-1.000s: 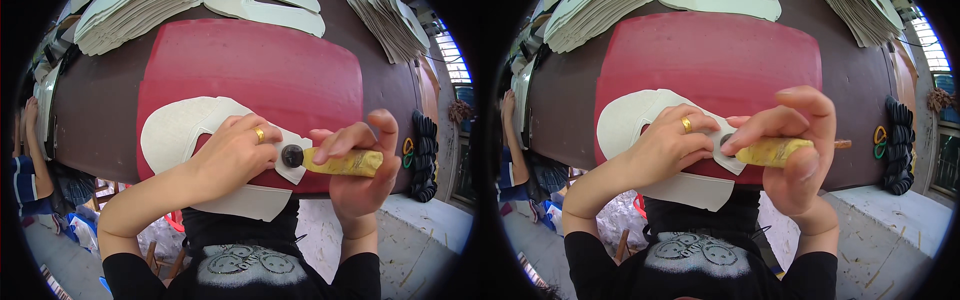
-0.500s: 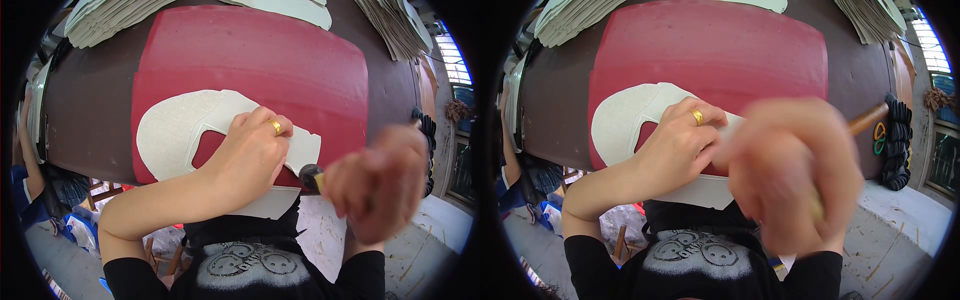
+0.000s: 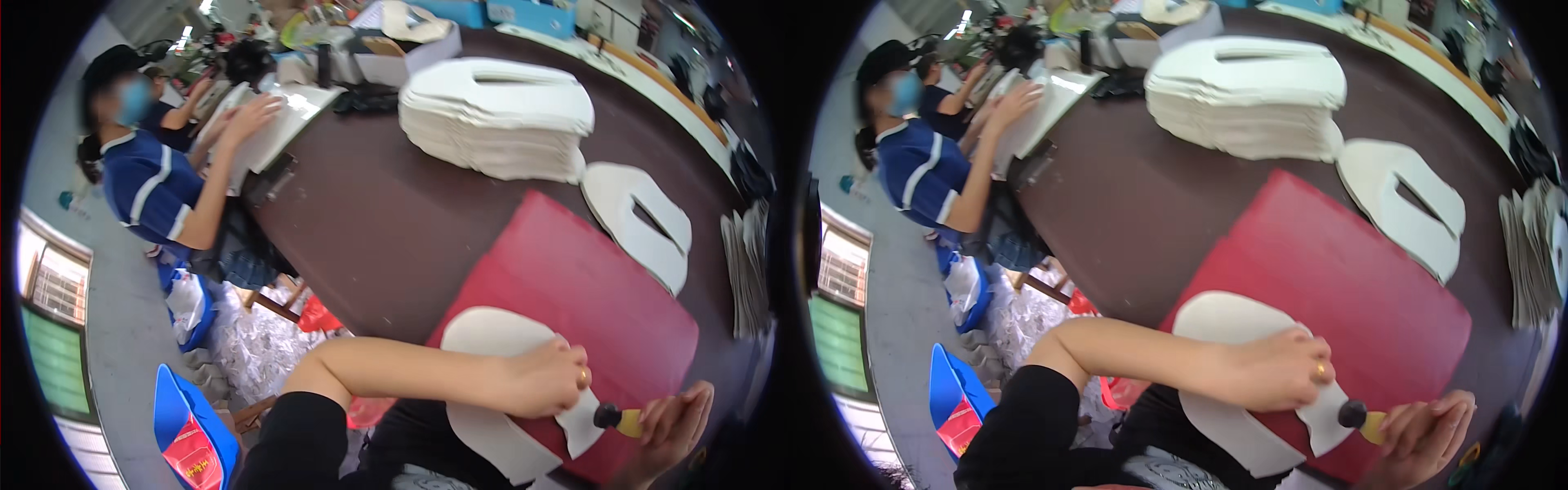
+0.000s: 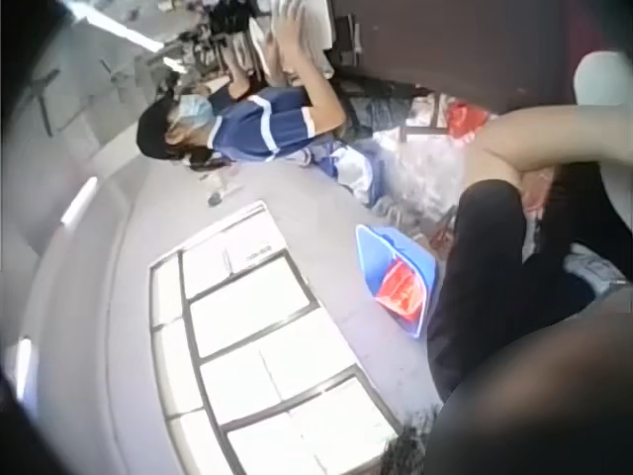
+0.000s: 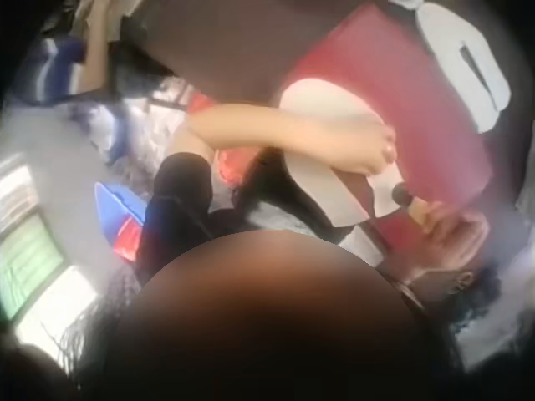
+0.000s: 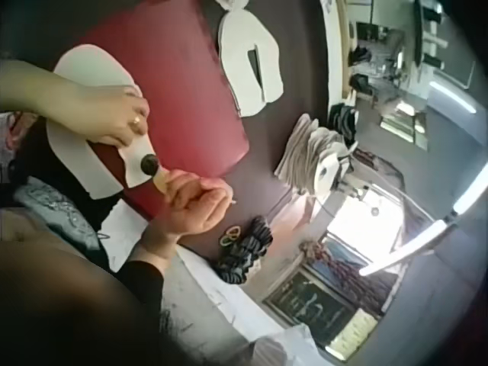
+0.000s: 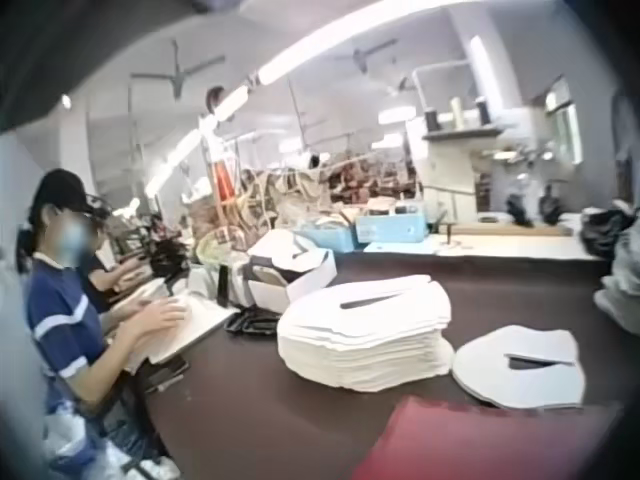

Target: The person takes shoe upper pieces one by one from a stack, folds their inner edges by hand, hammers along the folds with a hammer on a pad, and places the finished pieces aside.

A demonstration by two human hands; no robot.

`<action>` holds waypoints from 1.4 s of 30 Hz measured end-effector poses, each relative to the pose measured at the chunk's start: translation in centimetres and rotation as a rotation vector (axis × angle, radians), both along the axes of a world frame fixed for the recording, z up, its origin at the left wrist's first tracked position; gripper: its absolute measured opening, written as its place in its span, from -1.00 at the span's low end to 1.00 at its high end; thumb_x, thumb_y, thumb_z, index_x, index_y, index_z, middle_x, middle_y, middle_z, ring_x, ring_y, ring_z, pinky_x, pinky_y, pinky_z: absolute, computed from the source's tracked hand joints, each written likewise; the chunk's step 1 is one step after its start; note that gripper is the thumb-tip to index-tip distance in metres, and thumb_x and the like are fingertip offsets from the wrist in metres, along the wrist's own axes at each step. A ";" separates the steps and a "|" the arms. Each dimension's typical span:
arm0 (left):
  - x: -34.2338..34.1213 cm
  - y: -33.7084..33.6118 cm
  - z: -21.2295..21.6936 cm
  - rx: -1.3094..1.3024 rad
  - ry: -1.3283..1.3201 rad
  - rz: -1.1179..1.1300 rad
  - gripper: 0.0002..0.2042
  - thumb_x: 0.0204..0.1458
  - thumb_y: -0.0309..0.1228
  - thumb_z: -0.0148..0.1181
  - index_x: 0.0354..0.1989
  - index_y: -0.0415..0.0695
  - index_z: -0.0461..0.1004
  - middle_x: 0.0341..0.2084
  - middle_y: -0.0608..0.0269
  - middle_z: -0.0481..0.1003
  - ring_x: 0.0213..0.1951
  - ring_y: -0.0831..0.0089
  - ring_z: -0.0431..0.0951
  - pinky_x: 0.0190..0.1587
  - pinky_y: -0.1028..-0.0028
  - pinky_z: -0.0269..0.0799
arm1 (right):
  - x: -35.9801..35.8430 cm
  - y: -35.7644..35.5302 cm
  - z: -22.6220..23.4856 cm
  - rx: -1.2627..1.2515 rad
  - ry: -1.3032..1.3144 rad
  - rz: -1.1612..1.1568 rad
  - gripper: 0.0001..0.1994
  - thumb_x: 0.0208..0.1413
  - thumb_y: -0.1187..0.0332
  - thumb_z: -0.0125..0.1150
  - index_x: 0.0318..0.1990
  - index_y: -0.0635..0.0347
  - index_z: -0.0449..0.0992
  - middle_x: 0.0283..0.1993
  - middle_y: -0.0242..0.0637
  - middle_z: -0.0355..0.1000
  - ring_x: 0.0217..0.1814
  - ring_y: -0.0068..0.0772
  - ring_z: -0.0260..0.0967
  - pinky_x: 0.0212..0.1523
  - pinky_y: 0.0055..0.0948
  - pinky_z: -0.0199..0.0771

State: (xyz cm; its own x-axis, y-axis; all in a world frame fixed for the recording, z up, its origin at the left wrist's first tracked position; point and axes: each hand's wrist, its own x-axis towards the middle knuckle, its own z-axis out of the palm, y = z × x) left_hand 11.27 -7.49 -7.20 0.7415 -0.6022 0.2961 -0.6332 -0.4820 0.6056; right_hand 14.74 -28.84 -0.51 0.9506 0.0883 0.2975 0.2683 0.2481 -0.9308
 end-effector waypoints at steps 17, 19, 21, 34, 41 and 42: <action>2.2 0.7 0.2 -0.247 -0.130 -0.092 -0.82 -0.02 -0.26 0.13 -0.43 -0.07 0.56 -0.36 0.28 0.57 -0.20 0.17 0.51 -0.24 0.19 0.42 | 3.2 -2.2 -1.4 0.232 0.090 0.275 -0.64 0.43 0.19 -0.23 -0.14 0.35 0.36 -0.76 -0.38 0.05 -0.79 -0.47 0.02 -0.64 -0.36 0.31; 2.2 1.0 0.7 -0.246 -0.106 -0.083 -0.84 -0.01 -0.29 0.12 -0.41 -0.08 0.56 -0.37 0.28 0.57 -0.22 0.18 0.51 -0.24 0.19 0.41 | 3.2 -2.7 -1.5 0.066 0.134 0.211 -0.64 0.43 0.18 -0.23 -0.15 0.35 0.36 -0.76 -0.39 0.05 -0.80 -0.47 0.02 -0.64 -0.36 0.32; 1.8 1.1 1.2 -0.288 -0.072 -0.056 -0.84 -0.02 -0.34 0.09 -0.36 -0.08 0.57 -0.37 0.27 0.57 -0.23 0.19 0.52 -0.23 0.21 0.41 | 3.1 -3.1 -2.0 0.080 0.127 0.233 -0.64 0.43 0.19 -0.24 -0.16 0.34 0.36 -0.76 -0.39 0.04 -0.79 -0.48 0.01 -0.64 -0.37 0.31; 1.4 0.5 -1.2 -0.185 -0.116 -0.097 -0.82 -0.12 -0.23 0.18 -0.43 -0.03 0.57 -0.24 0.30 0.58 -0.08 0.19 0.48 -0.07 0.17 0.36 | 2.8 -2.3 -1.6 0.026 0.110 0.133 -0.67 0.44 0.26 -0.29 -0.22 0.31 0.36 -0.77 -0.40 0.03 -0.80 -0.53 -0.03 -0.61 -0.38 0.34; 1.3 0.7 -0.7 -0.186 -0.165 -0.114 -0.83 -0.06 -0.23 0.18 -0.44 -0.04 0.58 -0.23 0.29 0.59 -0.10 0.18 0.49 -0.10 0.18 0.38 | 2.2 -2.5 -1.3 -0.020 0.113 0.125 -0.69 0.44 0.27 -0.28 -0.21 0.30 0.36 -0.75 -0.40 0.04 -0.79 -0.52 -0.02 -0.58 -0.36 0.37; 1.4 0.7 -0.8 -0.199 -0.170 -0.111 -0.83 -0.03 -0.24 0.17 -0.44 -0.05 0.58 -0.22 0.28 0.59 -0.11 0.17 0.50 -0.11 0.19 0.40 | 2.2 -2.5 -1.2 -0.005 0.133 0.136 -0.69 0.43 0.28 -0.27 -0.22 0.30 0.36 -0.74 -0.39 0.05 -0.78 -0.52 0.00 -0.57 -0.36 0.38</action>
